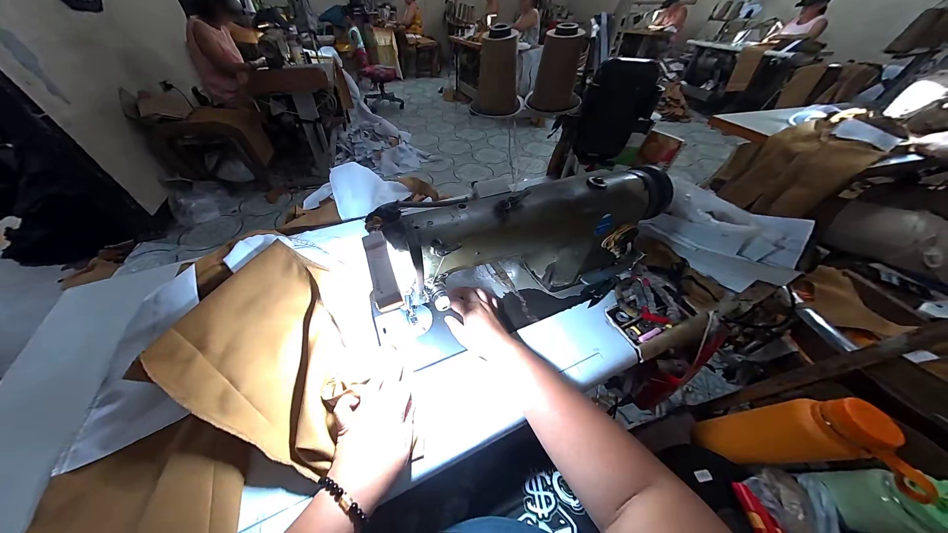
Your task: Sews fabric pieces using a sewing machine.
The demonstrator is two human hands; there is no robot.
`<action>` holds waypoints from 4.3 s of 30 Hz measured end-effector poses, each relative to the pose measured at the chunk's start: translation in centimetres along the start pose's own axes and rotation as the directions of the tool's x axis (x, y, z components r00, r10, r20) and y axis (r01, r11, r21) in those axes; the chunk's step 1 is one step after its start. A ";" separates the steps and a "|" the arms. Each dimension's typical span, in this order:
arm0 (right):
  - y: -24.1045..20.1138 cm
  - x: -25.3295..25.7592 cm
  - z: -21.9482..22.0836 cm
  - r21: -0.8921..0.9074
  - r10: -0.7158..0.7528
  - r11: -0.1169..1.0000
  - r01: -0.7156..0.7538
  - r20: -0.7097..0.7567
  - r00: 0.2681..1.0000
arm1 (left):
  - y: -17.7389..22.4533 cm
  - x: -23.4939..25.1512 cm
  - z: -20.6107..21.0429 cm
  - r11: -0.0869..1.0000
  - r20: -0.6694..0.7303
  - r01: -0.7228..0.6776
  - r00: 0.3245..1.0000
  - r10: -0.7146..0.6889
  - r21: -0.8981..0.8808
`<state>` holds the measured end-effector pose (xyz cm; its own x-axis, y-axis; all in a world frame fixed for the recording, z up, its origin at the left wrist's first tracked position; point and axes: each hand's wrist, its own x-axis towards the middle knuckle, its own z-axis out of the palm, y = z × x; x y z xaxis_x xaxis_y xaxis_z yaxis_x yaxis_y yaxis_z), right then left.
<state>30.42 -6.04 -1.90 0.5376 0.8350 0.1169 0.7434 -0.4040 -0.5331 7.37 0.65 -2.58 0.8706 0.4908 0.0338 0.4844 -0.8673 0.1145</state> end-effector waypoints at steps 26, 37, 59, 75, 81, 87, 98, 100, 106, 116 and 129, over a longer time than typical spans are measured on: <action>0.6 0.0 2.1 -0.026 -0.305 0.952 0.304 -0.125 0.944 | -0.5 6.2 0.1 0.984 -0.080 0.116 0.988 -0.128 -0.138; 0.1 0.1 2.1 -0.005 -0.338 0.941 0.338 -0.009 0.941 | -1.0 10.6 0.0 0.971 -0.135 0.078 0.985 -0.111 -0.227; 0.0 0.4 2.0 -0.041 -0.328 0.943 0.331 0.069 0.942 | 0.2 10.2 -0.8 0.968 -0.065 0.150 0.984 -0.166 -0.201; -0.3 -0.2 2.0 -0.121 -0.305 0.941 0.316 0.102 0.947 | 0.4 9.8 -0.9 0.962 -0.034 0.159 0.985 -0.171 -0.221; -0.5 -0.3 2.0 -0.166 -0.259 0.947 0.275 0.111 0.959 | 0.4 9.9 -0.8 0.968 -0.038 0.157 0.985 -0.167 -0.195; -0.9 0.0 2.0 -0.225 -0.214 0.944 0.240 0.132 0.968 | 0.3 10.1 -0.6 0.970 -0.010 0.168 0.985 -0.173 -0.177; -1.1 -2.3 -0.1 0.023 -0.260 0.965 0.261 0.212 0.942 | -3.6 3.4 -4.2 0.962 -0.312 -0.218 0.937 0.160 -0.163; -1.9 -3.2 0.1 0.107 -0.390 0.920 0.376 0.185 0.902 | -6.2 0.9 -5.6 0.936 -0.395 -0.333 0.880 0.264 -0.116; -6.2 -0.5 0.8 -0.307 -0.395 0.796 0.521 0.388 0.833 | -12.8 -0.2 -7.7 0.974 0.026 -0.123 0.992 0.120 0.189; -7.0 -0.7 -1.0 -0.280 -0.331 0.853 0.440 0.361 0.872 | -14.5 -2.8 -10.7 0.988 -0.128 -0.122 0.983 0.133 0.089; -7.2 -8.7 3.4 -0.126 -0.225 0.955 0.270 0.288 0.931 | -10.9 -2.9 -9.7 0.987 0.033 -0.046 0.999 0.041 0.152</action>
<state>19.06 -9.13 -1.97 0.2187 0.9757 -0.0131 0.9049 -0.2078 -0.3715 -1.27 9.50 5.69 0.8922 0.4516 0.0059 0.4515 -0.8914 -0.0392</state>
